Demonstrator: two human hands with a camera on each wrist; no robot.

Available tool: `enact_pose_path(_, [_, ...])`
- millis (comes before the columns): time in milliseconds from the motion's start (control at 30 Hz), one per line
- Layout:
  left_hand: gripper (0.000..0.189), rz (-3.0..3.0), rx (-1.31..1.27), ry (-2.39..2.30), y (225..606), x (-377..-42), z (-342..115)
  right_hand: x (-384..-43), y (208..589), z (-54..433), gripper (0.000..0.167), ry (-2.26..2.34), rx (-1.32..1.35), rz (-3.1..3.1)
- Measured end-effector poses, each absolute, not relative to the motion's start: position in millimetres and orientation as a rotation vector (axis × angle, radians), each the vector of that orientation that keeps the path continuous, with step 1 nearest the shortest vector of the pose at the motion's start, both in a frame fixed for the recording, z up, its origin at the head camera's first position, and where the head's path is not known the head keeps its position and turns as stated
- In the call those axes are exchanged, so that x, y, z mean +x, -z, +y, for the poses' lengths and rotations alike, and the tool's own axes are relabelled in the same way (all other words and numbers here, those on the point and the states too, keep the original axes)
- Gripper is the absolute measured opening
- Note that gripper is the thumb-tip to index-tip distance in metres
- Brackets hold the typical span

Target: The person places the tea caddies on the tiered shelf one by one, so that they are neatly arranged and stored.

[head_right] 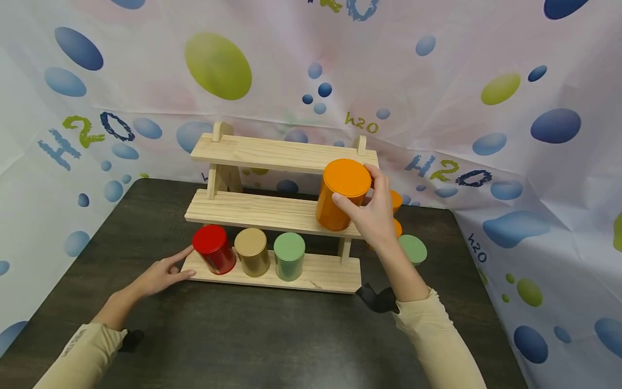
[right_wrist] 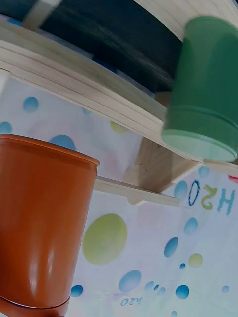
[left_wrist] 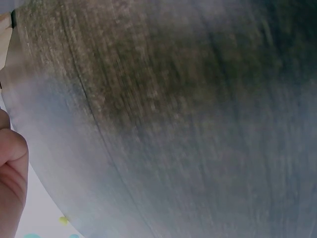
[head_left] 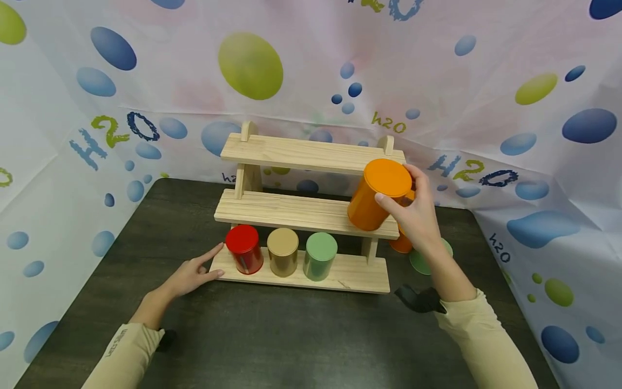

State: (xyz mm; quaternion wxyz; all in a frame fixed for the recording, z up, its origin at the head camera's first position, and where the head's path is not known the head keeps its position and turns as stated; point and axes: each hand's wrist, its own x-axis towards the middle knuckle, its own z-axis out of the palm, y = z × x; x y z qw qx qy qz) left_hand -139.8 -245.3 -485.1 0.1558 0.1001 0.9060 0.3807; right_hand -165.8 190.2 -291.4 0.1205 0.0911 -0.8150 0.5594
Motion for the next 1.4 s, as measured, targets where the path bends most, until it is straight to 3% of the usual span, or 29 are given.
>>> enact_pose_path(567, [0.075,2.588,0.303,-1.087,481.6,-140.0,-244.6,-194.2,279.9,124.2,0.067,-1.830,0.532,-2.323])
enact_pose_path(1400, [0.075,2.583,0.300,-1.089,480.7,-140.5,-246.2,-220.5,295.1,22.3,0.076,-1.825,0.546,-2.487])
